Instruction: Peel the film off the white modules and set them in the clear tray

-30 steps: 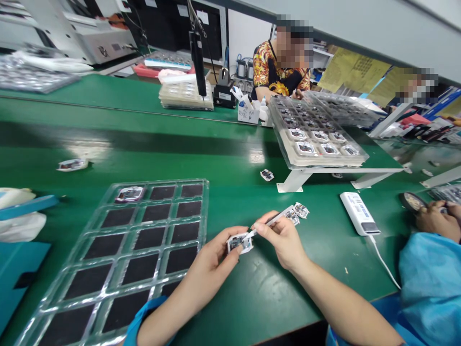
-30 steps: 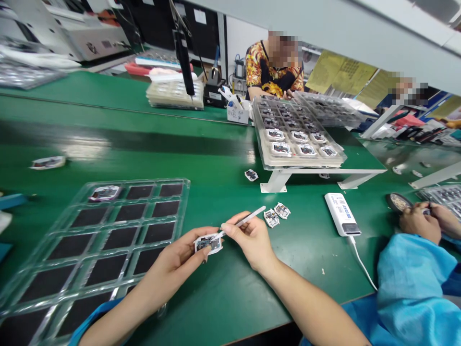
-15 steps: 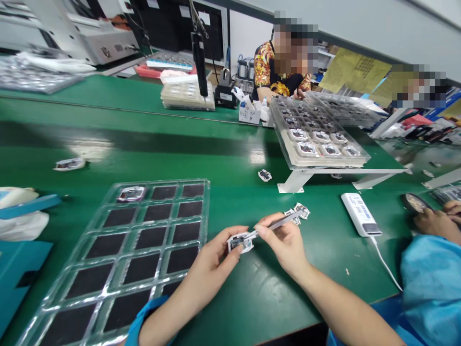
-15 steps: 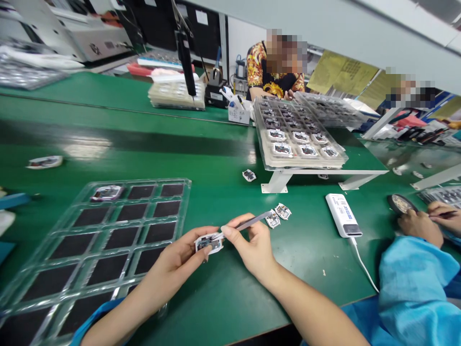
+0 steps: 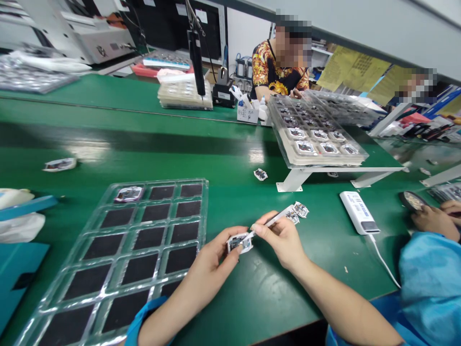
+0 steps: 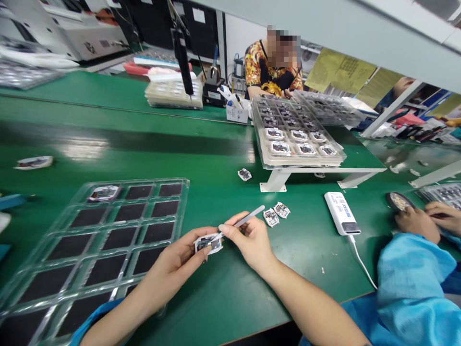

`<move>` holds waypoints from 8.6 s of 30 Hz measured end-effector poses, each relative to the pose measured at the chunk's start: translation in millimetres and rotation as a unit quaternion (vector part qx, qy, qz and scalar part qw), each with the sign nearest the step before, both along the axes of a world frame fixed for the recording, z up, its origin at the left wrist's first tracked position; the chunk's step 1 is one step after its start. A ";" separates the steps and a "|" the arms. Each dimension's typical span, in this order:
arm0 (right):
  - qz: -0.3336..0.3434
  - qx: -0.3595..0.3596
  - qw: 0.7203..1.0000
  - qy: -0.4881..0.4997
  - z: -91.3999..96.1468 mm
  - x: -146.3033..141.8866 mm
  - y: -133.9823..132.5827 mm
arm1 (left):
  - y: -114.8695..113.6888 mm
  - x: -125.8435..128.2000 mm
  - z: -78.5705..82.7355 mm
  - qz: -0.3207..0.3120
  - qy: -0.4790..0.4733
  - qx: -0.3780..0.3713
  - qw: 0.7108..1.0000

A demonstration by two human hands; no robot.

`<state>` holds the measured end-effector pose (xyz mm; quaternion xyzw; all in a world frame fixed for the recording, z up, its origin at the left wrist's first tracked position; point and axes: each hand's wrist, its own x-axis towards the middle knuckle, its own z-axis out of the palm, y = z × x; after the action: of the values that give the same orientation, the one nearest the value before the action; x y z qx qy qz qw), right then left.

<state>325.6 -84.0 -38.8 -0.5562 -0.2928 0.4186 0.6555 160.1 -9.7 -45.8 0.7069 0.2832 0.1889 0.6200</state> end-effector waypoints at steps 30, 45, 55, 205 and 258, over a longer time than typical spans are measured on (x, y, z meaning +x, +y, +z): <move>0.000 0.049 0.997 -0.056 4.1 -0.9 -3.2 | -1.0 3.9 7.6 0.020 0.004 -0.026 0.999; 0.005 0.086 0.994 -0.062 1.6 -2.6 -4.7 | -1.0 3.2 8.9 0.043 0.002 -0.038 0.998; 0.004 0.109 0.993 -0.053 2.0 -5.5 -4.6 | 0.3 4.4 12.0 0.065 0.018 -0.027 0.997; -0.085 0.165 0.974 -0.132 -3.1 -3.5 -9.7 | 72.2 -52.2 23.6 0.198 0.174 0.283 0.922; -0.060 0.141 0.973 -0.171 -2.7 -4.2 -5.7 | -0.3 12.0 8.5 -0.008 0.011 -0.113 0.993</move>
<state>321.4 -89.7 -41.5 -0.5378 -0.4229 0.2320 0.6914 172.1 -10.1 -37.3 0.6362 0.3039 0.1432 0.6945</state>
